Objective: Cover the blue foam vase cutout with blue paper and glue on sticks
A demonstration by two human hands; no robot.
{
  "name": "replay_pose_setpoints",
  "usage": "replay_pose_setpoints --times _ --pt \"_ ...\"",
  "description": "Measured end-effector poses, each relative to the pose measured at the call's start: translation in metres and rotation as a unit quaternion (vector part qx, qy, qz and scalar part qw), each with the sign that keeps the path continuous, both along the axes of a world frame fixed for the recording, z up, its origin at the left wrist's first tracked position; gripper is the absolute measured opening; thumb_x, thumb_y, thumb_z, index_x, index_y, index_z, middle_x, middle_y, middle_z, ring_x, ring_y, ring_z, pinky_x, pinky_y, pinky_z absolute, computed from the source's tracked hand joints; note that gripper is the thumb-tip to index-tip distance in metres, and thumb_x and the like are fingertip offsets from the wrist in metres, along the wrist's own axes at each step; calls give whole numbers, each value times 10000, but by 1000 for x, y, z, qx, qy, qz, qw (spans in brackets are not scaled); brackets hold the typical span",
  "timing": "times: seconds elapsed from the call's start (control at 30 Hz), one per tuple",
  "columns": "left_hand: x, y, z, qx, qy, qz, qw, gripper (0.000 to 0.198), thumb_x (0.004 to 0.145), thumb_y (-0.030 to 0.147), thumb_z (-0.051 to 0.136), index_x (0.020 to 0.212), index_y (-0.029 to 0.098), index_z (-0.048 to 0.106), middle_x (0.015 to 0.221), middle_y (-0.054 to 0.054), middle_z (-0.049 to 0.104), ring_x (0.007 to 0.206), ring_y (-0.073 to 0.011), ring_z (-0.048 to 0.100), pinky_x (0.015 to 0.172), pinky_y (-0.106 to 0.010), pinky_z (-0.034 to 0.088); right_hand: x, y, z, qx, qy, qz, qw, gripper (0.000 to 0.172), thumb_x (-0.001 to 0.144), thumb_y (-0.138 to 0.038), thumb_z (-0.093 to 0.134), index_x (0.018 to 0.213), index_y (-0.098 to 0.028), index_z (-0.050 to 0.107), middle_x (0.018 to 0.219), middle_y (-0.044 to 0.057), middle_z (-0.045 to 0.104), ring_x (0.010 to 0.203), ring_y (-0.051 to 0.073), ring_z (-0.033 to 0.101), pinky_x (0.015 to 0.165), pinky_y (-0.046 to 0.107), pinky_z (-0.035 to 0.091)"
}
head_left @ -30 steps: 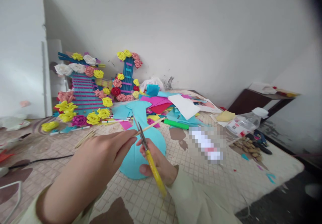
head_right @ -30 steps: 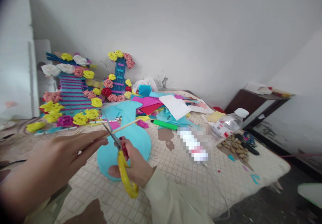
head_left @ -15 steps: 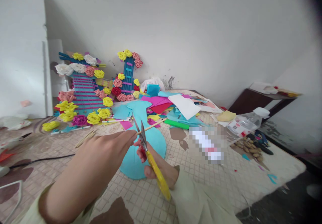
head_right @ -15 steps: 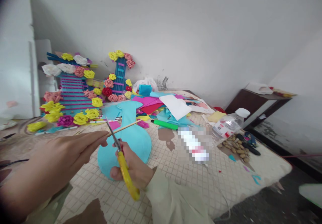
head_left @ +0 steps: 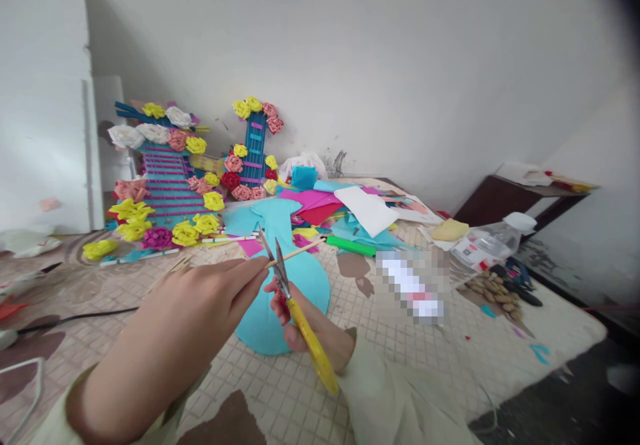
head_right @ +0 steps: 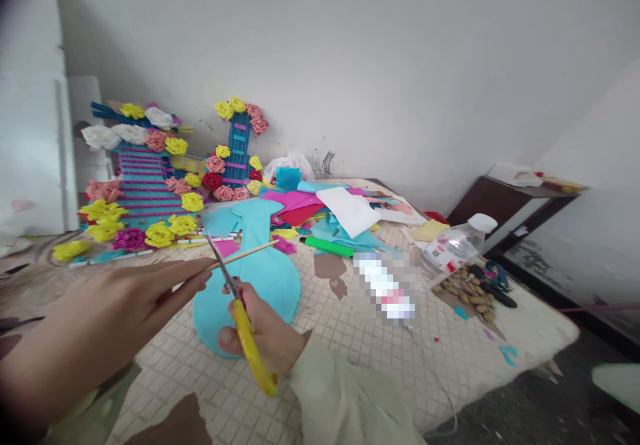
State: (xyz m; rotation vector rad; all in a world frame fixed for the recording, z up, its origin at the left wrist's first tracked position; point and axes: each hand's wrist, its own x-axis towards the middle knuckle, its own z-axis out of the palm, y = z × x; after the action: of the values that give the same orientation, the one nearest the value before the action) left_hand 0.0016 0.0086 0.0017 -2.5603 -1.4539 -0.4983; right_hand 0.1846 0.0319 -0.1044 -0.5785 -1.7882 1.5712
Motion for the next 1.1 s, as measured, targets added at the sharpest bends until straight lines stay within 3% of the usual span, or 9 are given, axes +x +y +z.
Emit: replay_pose_setpoints --times 0.27,0.43,0.57,0.77,1.1 --pt "-2 1 0 9 -1 -6 1000 241 913 290 395 878 285 634 754 2 682 599 -207 630 563 -328 489 -5 7 -16 -20 -26 -16 999 755 684 -742 559 1244 -265 393 842 -14 378 626 101 349 488 222 341" --pt "-1 1 1 22 8 -32 999 259 900 248 377 866 289 631 775 0 683 577 -196 624 496 -294 451 -6 7 -17 -27 -52 -23 998 629 762 -587 609 1261 -268 396 791 -24 389 605 97 372 497 212 370" --pt "-1 2 -1 18 20 -20 999 268 895 253 383 889 287 649 798 -10 693 609 -196 636 533 -291 471 -5 6 -13 -49 -55 -36 997 511 826 -504 583 1246 -260 424 748 -26 389 598 101 393 509 209 406" --pt "-1 2 -4 36 47 -18 998 303 876 237 374 964 271 661 847 -41 711 578 -201 639 505 -289 472 -6 4 -10 -71 -66 -53 994 464 867 -552 497 1221 -253 464 714 -16 385 597 118 414 523 229 428" --pt "-3 3 0 34 27 -40 998 272 891 243 384 831 273 647 763 -12 688 579 -206 633 522 -301 474 -8 6 -16 -65 -62 -51 995 452 878 -560 470 1210 -254 472 739 -4 405 581 111 420 511 234 448"
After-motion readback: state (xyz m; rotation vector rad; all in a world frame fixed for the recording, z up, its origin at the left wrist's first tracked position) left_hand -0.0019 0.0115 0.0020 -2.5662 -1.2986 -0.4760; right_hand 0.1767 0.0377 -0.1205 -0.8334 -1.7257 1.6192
